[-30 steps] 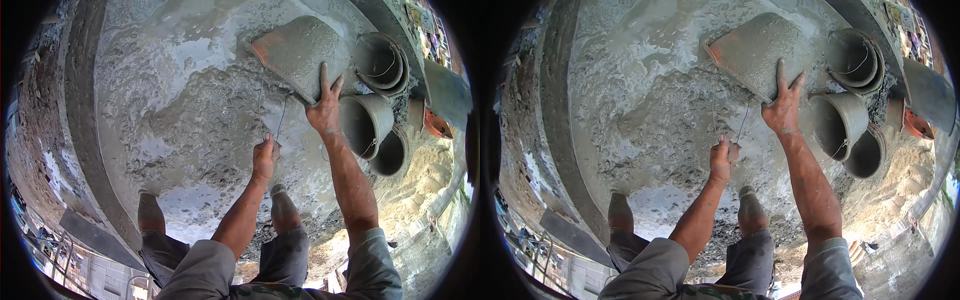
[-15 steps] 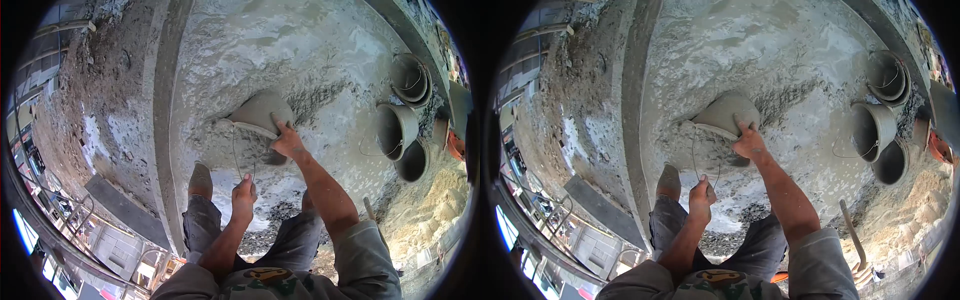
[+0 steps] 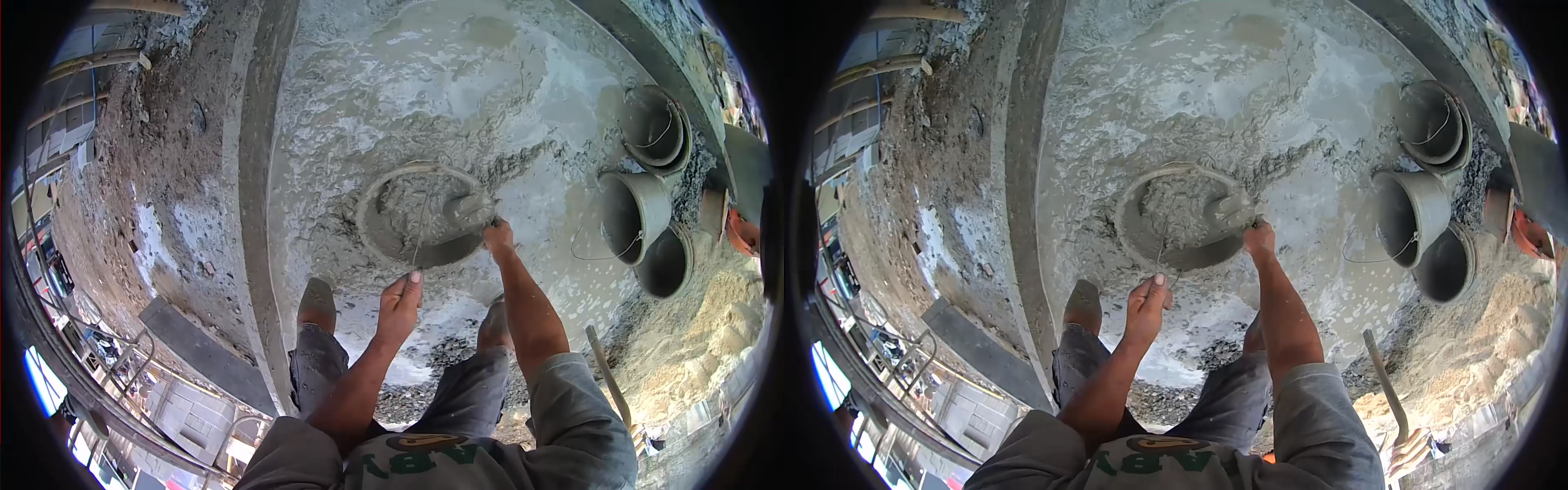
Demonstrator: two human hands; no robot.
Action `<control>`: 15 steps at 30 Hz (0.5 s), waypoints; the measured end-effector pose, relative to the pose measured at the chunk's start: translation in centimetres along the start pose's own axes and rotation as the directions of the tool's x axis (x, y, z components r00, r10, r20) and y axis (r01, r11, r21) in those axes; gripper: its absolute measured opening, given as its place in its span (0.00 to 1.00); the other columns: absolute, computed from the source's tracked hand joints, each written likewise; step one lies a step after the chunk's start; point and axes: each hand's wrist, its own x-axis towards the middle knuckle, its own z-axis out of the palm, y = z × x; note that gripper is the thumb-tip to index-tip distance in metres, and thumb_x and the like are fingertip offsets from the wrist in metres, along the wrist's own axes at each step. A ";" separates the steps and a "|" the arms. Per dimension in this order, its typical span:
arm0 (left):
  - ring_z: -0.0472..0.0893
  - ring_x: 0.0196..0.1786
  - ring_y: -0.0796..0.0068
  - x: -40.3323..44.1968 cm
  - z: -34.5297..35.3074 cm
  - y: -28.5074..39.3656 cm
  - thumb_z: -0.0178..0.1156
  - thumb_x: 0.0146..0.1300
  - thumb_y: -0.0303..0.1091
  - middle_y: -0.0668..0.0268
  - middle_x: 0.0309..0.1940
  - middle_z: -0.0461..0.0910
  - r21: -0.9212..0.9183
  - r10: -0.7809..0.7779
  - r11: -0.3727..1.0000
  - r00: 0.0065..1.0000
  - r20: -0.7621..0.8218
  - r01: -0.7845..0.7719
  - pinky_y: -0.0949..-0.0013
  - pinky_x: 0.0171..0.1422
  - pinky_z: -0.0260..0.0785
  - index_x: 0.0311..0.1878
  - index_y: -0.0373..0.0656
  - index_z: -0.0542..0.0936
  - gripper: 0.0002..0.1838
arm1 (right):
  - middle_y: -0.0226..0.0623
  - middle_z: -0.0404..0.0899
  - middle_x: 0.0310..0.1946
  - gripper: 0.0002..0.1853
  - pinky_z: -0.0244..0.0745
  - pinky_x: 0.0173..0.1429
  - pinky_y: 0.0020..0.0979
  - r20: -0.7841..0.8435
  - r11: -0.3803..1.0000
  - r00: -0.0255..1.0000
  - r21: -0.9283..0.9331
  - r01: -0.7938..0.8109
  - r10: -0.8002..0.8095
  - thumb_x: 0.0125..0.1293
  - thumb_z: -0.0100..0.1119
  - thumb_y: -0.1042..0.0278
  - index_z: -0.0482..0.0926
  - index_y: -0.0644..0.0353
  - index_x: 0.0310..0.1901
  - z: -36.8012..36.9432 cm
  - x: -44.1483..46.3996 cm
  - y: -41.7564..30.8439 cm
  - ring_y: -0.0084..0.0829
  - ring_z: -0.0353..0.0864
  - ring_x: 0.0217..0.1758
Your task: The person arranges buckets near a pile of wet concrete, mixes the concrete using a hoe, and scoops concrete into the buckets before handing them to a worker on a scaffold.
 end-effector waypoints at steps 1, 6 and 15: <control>0.55 0.22 0.89 0.3 -1.0 0.6 0.47 0.72 0.45 0.81 0.16 0.57 -0.030 -0.007 1.000 1.000 0.001 0.007 0.75 0.26 0.49 0.23 0.42 0.70 0.22 | 0.53 0.81 0.38 0.19 0.72 0.50 0.38 -0.047 0.987 0.992 -0.115 0.115 -0.121 0.51 0.49 0.66 0.79 0.60 0.45 -0.5 -2.0 -0.4 0.49 0.80 0.46; 0.57 0.22 0.82 1.2 0.0 4.9 0.52 0.67 0.53 0.77 0.14 0.60 0.116 -0.099 0.987 0.987 -0.126 0.114 0.69 0.27 0.51 0.15 0.42 0.65 0.29 | 0.52 0.81 0.39 0.18 0.73 0.50 0.39 0.076 0.988 0.997 -0.153 0.003 0.009 0.51 0.50 0.67 0.79 0.62 0.44 -0.9 -3.3 -2.6 0.49 0.80 0.46; 0.63 0.20 0.79 -7.0 0.8 21.7 0.55 0.62 0.56 0.72 0.13 0.65 0.277 0.012 0.961 0.994 -0.109 0.019 0.70 0.28 0.56 0.18 0.40 0.72 0.28 | 0.56 0.77 0.47 0.23 0.70 0.56 0.40 0.050 0.956 0.990 -0.257 0.142 -0.133 0.53 0.54 0.64 0.74 0.65 0.50 -7.5 -15.8 -14.8 0.51 0.76 0.53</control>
